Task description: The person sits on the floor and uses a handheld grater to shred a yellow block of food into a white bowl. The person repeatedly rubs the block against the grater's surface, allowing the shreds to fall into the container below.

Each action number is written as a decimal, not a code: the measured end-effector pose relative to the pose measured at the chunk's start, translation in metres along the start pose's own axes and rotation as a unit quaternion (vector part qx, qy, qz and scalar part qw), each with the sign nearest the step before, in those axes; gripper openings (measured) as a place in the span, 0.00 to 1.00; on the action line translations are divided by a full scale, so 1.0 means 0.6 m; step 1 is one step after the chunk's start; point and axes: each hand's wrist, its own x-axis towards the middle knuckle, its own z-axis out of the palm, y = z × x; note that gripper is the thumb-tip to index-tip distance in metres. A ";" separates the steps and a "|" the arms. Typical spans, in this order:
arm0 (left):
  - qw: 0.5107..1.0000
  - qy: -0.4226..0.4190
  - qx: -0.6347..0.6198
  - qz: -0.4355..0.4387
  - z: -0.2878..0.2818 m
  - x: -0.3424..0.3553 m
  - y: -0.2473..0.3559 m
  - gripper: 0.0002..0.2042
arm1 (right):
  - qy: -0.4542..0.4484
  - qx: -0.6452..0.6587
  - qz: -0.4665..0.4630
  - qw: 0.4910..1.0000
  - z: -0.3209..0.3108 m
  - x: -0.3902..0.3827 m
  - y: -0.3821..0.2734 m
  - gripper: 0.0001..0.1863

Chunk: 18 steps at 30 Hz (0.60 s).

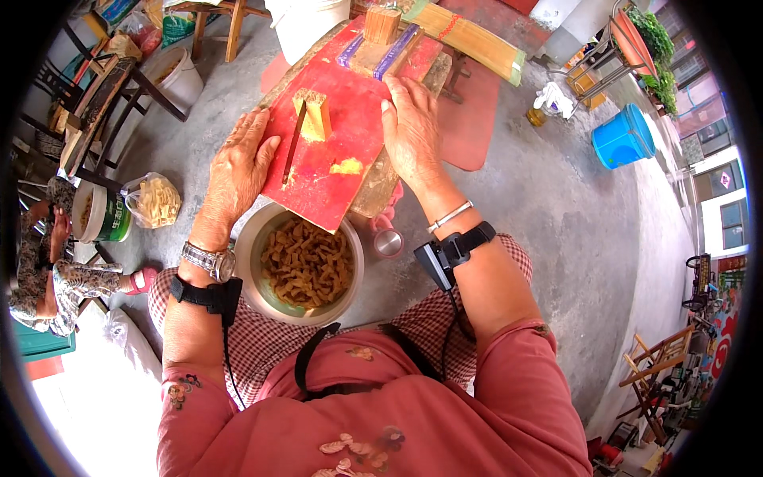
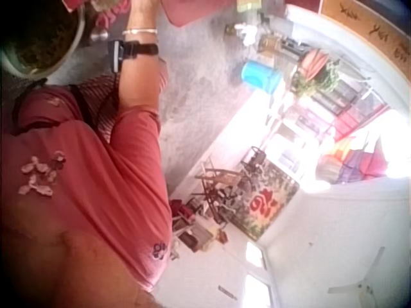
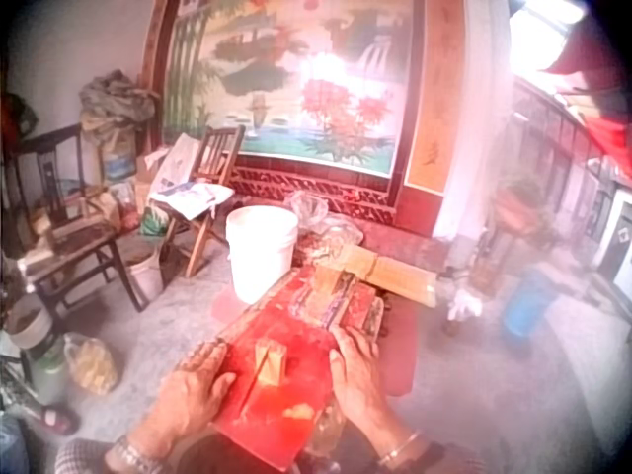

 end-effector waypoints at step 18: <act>1.000 0.007 0.002 0.002 0.004 -0.001 -0.004 0.23 | 0.000 0.003 -0.001 1.000 0.002 0.000 0.001 0.21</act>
